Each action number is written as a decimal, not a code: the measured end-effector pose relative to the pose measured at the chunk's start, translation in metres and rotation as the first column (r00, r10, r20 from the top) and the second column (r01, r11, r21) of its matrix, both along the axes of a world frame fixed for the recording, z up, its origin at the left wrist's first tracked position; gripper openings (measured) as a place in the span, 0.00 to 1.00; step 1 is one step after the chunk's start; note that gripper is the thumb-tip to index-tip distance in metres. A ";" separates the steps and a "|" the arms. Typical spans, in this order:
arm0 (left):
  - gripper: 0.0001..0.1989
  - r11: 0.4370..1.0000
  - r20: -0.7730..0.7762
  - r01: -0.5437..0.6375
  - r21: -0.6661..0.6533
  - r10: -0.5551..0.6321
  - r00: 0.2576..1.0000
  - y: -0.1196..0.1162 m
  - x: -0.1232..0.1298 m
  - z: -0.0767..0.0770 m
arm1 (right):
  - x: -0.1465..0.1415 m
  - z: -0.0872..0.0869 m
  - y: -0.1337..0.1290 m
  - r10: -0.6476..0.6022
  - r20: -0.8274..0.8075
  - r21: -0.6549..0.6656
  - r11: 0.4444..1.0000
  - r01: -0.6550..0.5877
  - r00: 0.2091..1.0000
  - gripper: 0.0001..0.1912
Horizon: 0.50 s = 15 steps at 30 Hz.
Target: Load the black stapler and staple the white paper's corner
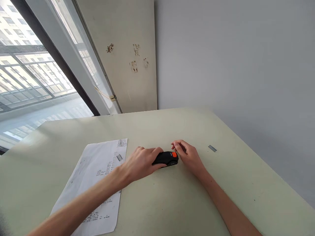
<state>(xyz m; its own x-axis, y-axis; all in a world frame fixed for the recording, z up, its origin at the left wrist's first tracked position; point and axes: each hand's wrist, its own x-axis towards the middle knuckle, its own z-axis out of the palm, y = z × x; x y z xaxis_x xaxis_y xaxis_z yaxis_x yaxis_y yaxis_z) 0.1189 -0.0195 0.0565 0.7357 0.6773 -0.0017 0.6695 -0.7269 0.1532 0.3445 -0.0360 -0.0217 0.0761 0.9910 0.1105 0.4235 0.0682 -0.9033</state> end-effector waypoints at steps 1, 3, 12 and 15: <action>0.14 1.000 -0.004 -0.001 -0.004 0.001 1.000 -0.001 0.005 -0.003 | 0.000 0.000 0.000 0.001 -0.029 -0.005 1.000 -0.002 1.000 0.26; 0.14 1.000 -0.013 0.003 -0.012 -0.003 1.000 -0.001 0.013 -0.008 | 0.001 0.001 0.001 0.008 -0.083 -0.013 1.000 -0.009 0.997 0.27; 0.15 0.999 0.054 0.005 -0.054 -0.002 0.999 -0.002 0.017 -0.020 | 0.002 0.001 0.000 0.053 -0.025 -0.052 0.997 -0.055 0.998 0.25; 0.20 0.993 0.180 -0.026 -0.115 0.046 0.983 -0.003 0.000 -0.023 | 0.001 0.004 -0.001 0.058 -0.013 -0.054 0.997 -0.059 0.998 0.24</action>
<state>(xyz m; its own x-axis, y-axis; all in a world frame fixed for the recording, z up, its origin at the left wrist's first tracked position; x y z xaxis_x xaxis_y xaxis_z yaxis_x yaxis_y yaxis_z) 0.1192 -0.0228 0.0333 0.7058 0.7065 0.0525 0.6485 -0.6741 0.3536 0.3458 -0.0368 -0.0181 0.0189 0.9982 0.0562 0.4103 0.0435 -0.9109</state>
